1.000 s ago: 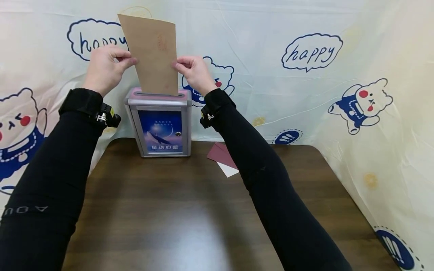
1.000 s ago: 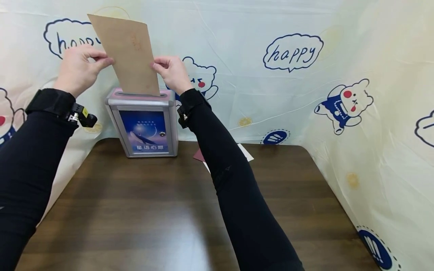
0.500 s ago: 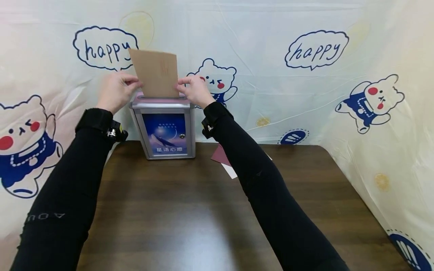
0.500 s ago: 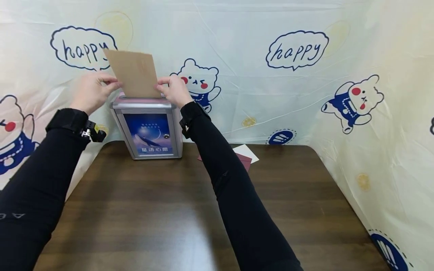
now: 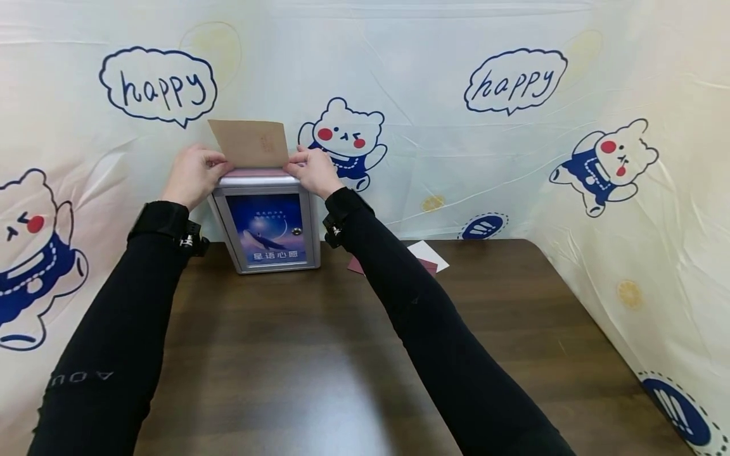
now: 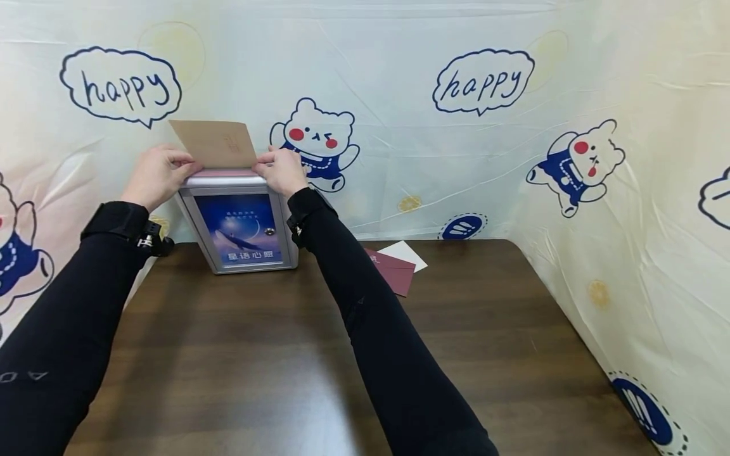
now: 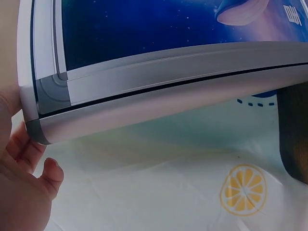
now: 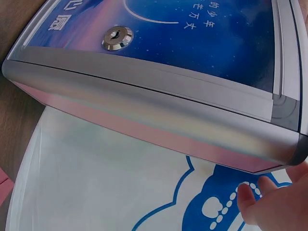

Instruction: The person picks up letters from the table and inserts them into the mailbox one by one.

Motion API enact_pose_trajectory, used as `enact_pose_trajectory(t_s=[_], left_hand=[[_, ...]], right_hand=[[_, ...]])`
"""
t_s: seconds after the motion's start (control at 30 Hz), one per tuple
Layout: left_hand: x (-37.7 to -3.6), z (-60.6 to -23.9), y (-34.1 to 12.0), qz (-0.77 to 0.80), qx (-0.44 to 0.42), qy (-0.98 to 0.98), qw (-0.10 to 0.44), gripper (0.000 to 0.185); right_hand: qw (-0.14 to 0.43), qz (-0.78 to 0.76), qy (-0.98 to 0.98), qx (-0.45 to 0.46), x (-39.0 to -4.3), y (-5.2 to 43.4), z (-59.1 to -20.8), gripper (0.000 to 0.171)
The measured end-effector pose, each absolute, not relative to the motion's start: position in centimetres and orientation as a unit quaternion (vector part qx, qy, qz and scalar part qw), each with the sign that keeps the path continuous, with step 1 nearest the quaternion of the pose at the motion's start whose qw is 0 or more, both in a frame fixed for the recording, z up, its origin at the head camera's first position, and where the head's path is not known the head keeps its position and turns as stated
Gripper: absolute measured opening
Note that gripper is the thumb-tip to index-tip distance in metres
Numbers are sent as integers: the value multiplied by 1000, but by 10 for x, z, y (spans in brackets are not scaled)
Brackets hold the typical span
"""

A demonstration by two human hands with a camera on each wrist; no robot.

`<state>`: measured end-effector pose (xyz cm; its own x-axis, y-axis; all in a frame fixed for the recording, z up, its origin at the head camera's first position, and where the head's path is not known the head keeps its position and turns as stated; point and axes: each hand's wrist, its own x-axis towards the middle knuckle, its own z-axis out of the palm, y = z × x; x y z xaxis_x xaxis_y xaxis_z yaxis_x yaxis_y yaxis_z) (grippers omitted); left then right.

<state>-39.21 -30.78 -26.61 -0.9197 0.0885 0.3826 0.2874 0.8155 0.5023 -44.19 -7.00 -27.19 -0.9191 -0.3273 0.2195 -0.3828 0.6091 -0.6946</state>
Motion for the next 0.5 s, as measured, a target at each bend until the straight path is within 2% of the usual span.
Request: enact_pose_trajectory(t_s=[0.3,0.5], left_hand=[[-389,-269,-302,-301,-67,-938,161,44],[-389,-271,-304,-312,-56,-934,164,48]], right_hand=[[28,406,-891,202,-432,-62,-271,48],[19,389,-897,209,-424,-45,-260,55]])
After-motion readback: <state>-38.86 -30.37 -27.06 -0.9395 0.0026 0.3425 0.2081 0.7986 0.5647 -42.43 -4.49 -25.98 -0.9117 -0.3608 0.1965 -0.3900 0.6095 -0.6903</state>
